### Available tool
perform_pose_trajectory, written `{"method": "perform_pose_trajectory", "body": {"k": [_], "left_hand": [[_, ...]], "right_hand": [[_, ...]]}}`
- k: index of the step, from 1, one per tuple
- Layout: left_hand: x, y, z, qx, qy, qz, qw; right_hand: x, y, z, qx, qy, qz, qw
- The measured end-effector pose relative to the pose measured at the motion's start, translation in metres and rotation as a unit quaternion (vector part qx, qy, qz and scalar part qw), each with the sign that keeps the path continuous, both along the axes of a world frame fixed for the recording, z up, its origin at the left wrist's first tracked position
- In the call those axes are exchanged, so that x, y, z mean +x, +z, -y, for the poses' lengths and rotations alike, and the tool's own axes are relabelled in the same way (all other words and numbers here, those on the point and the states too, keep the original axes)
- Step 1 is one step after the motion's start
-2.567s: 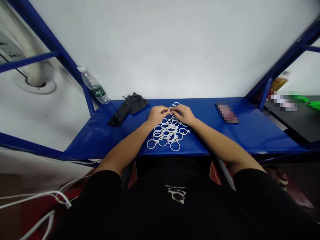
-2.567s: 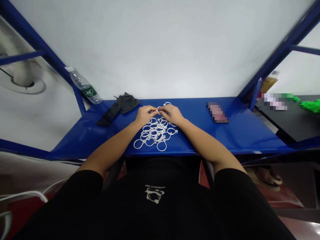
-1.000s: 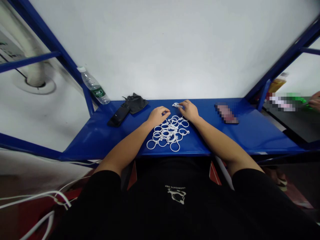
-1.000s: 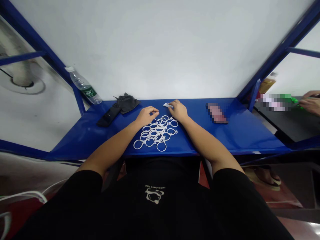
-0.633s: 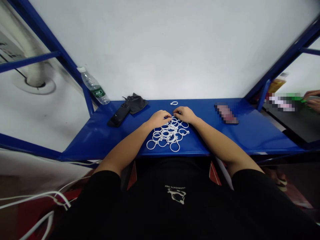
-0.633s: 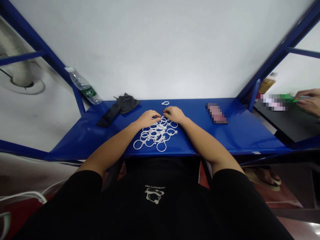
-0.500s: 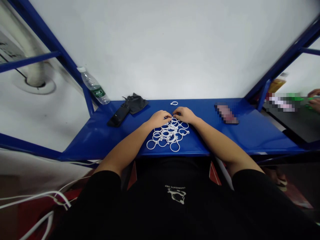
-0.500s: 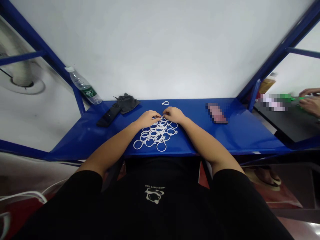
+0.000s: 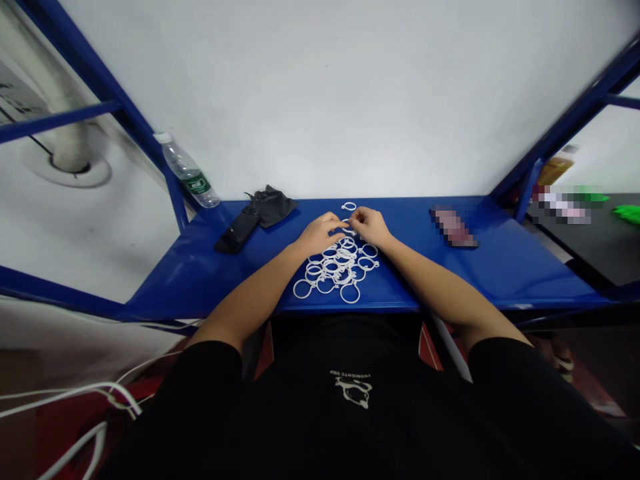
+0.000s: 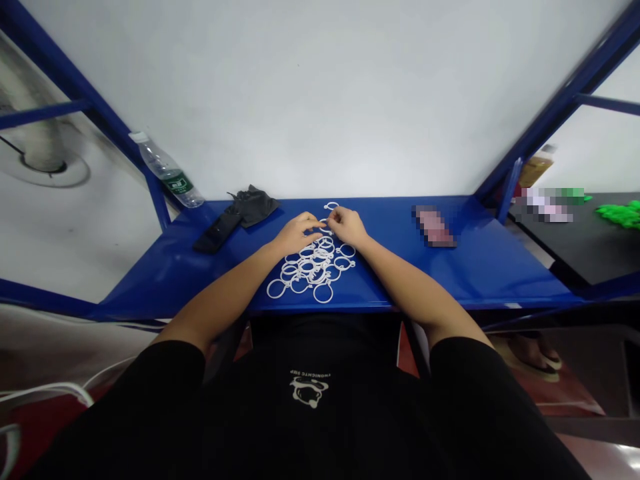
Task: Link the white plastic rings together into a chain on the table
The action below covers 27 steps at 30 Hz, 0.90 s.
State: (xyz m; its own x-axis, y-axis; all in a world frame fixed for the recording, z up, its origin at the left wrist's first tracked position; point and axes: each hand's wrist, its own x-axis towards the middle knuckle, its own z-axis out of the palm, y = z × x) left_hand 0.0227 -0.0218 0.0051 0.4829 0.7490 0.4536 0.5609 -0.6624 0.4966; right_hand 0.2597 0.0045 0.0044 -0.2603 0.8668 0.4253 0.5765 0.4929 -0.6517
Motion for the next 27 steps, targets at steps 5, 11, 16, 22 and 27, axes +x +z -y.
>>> {"method": "perform_pose_trajectory", "body": {"k": [5, 11, 16, 22, 27], "left_hand": [[-0.001, -0.001, -0.006, 0.047, 0.040, 0.014, 0.998], [-0.004, -0.004, -0.009, 0.062, 0.070, 0.013, 0.996], [-0.003, -0.005, -0.005, 0.034, 0.042, 0.002, 0.999], [-0.001, -0.003, -0.002, 0.038, 0.077, 0.078, 0.993], [-0.002, 0.000, -0.002, 0.088, 0.076, 0.040, 0.992]], "right_hand": [[-0.002, -0.001, 0.002, 0.018, 0.037, -0.094, 0.995], [-0.001, 0.002, 0.008, 0.089, 0.076, -0.028, 0.993], [-0.005, 0.002, 0.012, 0.142, 0.090, 0.022, 0.985], [-0.001, 0.004, 0.011, 0.151, 0.094, 0.045, 0.983], [-0.002, 0.002, 0.012, 0.144, 0.096, 0.060, 0.983]]}}
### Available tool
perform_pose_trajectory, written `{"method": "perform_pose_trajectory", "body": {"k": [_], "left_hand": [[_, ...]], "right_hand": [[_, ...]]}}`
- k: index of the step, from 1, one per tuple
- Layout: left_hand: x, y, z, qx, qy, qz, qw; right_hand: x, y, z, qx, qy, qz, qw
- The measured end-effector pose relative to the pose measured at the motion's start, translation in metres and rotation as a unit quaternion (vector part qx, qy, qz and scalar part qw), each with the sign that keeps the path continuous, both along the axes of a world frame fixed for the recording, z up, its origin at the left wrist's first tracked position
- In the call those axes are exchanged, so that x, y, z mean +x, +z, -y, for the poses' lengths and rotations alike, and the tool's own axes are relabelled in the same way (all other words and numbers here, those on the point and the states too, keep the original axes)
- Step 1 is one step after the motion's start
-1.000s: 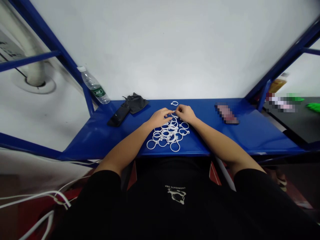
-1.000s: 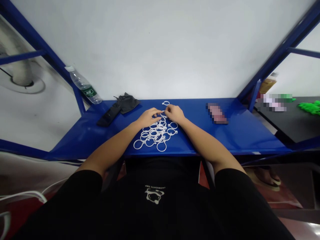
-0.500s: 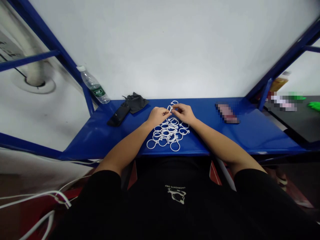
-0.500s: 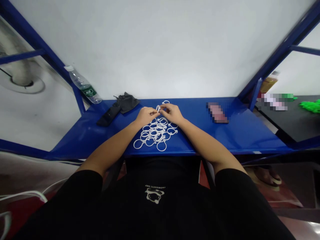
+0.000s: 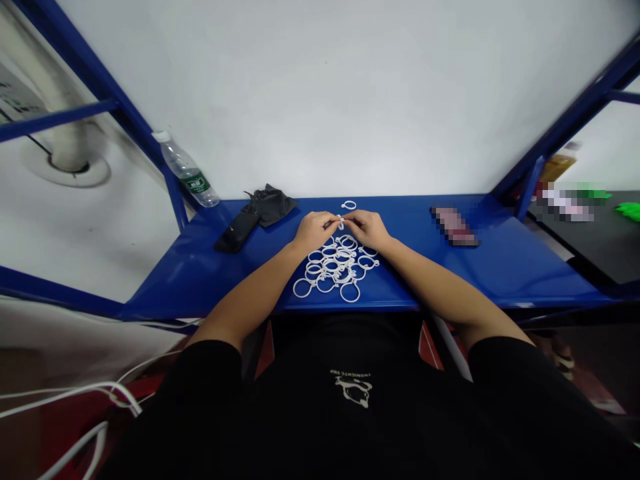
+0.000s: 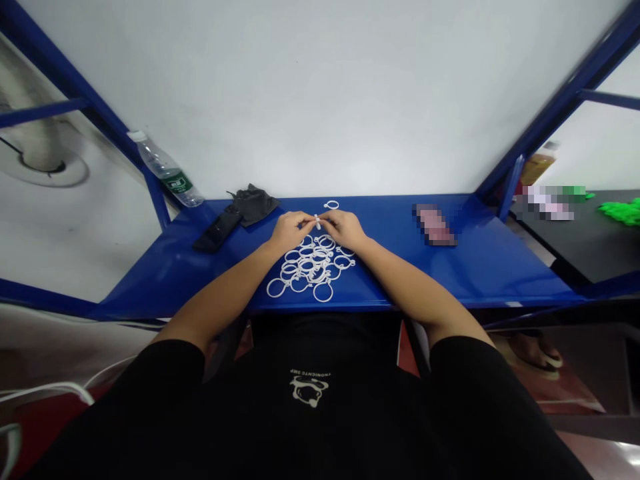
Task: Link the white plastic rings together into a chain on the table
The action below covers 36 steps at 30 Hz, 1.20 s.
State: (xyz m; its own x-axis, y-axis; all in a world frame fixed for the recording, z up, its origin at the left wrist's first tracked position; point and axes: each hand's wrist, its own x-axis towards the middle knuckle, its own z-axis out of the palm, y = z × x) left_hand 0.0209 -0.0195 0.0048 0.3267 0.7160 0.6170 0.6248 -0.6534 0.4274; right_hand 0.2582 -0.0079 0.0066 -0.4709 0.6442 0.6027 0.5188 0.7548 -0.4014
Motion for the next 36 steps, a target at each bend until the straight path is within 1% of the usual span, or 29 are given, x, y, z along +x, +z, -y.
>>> {"method": "perform_pose_trajectory", "body": {"k": [10, 16, 18, 21, 24, 28, 30, 33, 36], "left_hand": [[0.001, -0.001, -0.002, 0.024, -0.001, -0.028, 0.999], [0.003, -0.001, -0.003, 0.031, 0.005, -0.014, 0.999], [0.003, -0.001, -0.002, 0.026, 0.008, -0.003, 1.000], [0.003, 0.002, -0.001, -0.003, 0.000, -0.002, 1.000], [0.003, 0.004, 0.003, -0.043, -0.019, -0.010, 0.999], [0.004, 0.007, 0.007, -0.104, -0.033, -0.027, 0.994], [0.005, 0.007, 0.008, -0.138, -0.041, -0.046, 0.988], [0.006, 0.006, 0.008, -0.178, -0.055, -0.080, 0.979], [0.006, 0.007, 0.010, -0.194, -0.056, -0.089, 0.975]], "right_hand": [[0.000, -0.002, 0.002, -0.002, -0.020, 0.022, 1.000], [0.000, -0.001, -0.001, 0.026, -0.025, 0.030, 0.999], [0.002, -0.001, -0.004, 0.043, -0.049, 0.032, 0.997], [0.008, 0.001, -0.011, 0.053, -0.104, 0.041, 0.992], [0.016, 0.002, -0.019, 0.029, -0.145, 0.062, 0.987], [0.024, 0.002, -0.026, -0.048, -0.162, 0.091, 0.982], [0.024, 0.002, -0.027, -0.077, -0.157, 0.106, 0.979], [0.023, 0.004, -0.025, -0.102, -0.144, 0.136, 0.975], [0.025, 0.011, -0.023, -0.124, -0.091, 0.176, 0.972]]}}
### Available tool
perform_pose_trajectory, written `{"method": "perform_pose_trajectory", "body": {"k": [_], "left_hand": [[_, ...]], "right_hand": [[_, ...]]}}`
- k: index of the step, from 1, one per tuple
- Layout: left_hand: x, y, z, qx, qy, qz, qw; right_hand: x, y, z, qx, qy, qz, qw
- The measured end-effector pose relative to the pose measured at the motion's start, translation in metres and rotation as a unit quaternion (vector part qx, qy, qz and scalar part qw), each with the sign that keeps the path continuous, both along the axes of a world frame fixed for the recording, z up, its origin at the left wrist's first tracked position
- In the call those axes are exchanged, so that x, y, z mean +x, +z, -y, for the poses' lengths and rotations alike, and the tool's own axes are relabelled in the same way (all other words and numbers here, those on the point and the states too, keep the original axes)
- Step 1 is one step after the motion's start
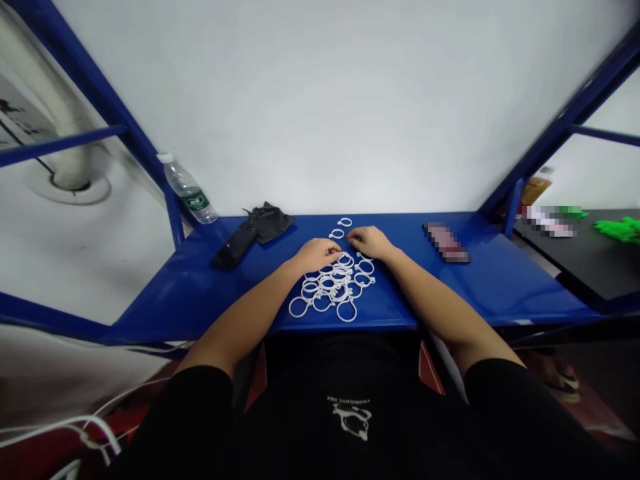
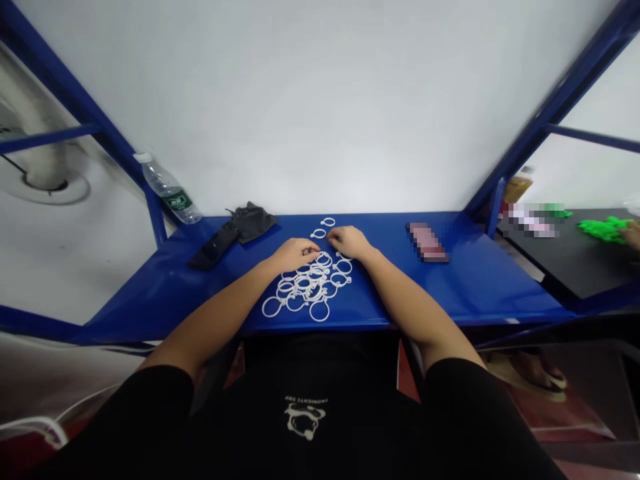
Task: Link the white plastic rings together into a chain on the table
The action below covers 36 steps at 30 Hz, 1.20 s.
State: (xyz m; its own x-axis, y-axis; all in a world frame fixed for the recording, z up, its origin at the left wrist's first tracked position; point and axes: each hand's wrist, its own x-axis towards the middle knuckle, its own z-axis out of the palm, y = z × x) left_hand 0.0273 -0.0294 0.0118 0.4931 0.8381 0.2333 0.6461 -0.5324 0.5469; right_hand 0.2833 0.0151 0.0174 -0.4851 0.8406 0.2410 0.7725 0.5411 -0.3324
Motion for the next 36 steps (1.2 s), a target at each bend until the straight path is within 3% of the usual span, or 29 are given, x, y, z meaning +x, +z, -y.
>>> {"method": "perform_pose_trajectory", "body": {"k": [3, 9, 14, 27, 36], "left_hand": [[0.000, 0.002, 0.002, 0.001, 0.002, -0.008, 1.000], [0.000, 0.001, 0.001, -0.008, -0.005, -0.024, 1.000], [-0.001, -0.003, -0.002, -0.006, -0.004, -0.029, 1.000], [-0.007, -0.011, -0.009, 0.012, -0.018, -0.033, 0.999], [-0.008, -0.014, -0.009, 0.053, 0.006, 0.015, 0.998]], "right_hand": [[0.013, 0.010, -0.002, -0.038, 0.050, 0.019, 0.998], [0.045, 0.024, -0.006, -0.133, 0.046, -0.007, 0.990], [0.034, 0.017, 0.000, -0.215, 0.074, -0.013, 0.974], [0.019, 0.004, -0.004, -0.116, 0.075, -0.036, 0.990], [-0.004, 0.000, 0.014, -0.117, 0.102, -0.213, 0.965]]}}
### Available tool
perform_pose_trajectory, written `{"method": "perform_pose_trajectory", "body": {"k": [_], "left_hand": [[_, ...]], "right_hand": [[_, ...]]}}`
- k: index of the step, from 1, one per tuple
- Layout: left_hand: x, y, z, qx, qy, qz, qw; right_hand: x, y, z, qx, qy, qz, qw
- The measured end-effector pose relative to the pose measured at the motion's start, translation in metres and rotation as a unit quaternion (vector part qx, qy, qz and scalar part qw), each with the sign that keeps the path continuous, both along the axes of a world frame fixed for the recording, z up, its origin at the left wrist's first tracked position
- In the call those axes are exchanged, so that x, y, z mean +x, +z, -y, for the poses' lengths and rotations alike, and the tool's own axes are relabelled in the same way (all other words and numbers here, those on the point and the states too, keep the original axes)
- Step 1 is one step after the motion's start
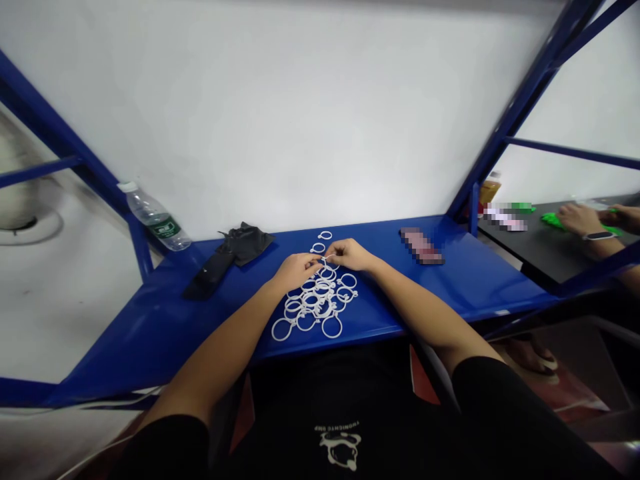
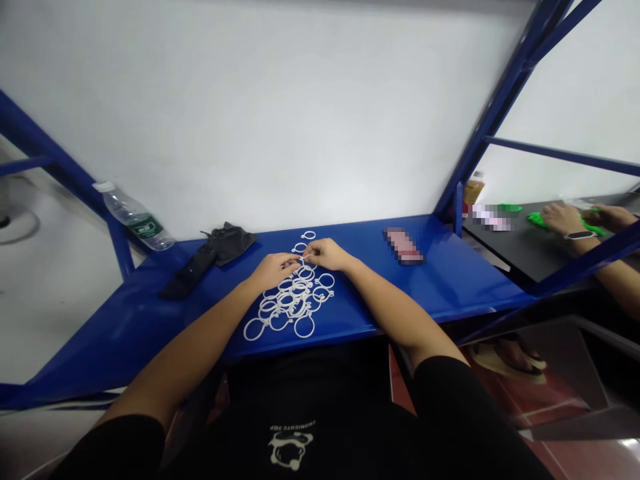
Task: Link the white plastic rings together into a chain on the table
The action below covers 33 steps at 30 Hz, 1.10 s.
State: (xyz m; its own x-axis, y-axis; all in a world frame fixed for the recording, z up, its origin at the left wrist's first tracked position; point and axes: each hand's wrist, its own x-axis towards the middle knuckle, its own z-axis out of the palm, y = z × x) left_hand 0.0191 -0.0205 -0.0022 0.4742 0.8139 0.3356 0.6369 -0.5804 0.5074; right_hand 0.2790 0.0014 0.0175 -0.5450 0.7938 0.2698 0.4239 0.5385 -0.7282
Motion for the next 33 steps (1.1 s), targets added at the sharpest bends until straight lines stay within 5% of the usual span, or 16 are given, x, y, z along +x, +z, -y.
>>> {"method": "perform_pose_trajectory", "body": {"k": [10, 21, 28, 33], "left_hand": [[0.001, 0.010, 0.007, 0.070, 0.030, 0.027, 0.997], [0.004, 0.011, 0.011, 0.078, 0.024, 0.022, 0.996], [0.008, 0.009, 0.007, 0.079, 0.046, 0.066, 0.994], [0.004, 0.008, 0.004, 0.030, 0.011, 0.028, 0.999]], "right_hand": [[-0.010, 0.002, 0.010, 0.123, 0.053, -0.003, 0.991], [-0.015, 0.003, 0.011, 0.135, 0.081, -0.005, 0.987], [-0.012, 0.014, 0.007, 0.203, -0.066, 0.034, 0.976], [0.011, 0.011, -0.009, 0.157, -0.173, 0.138, 0.963]]}}
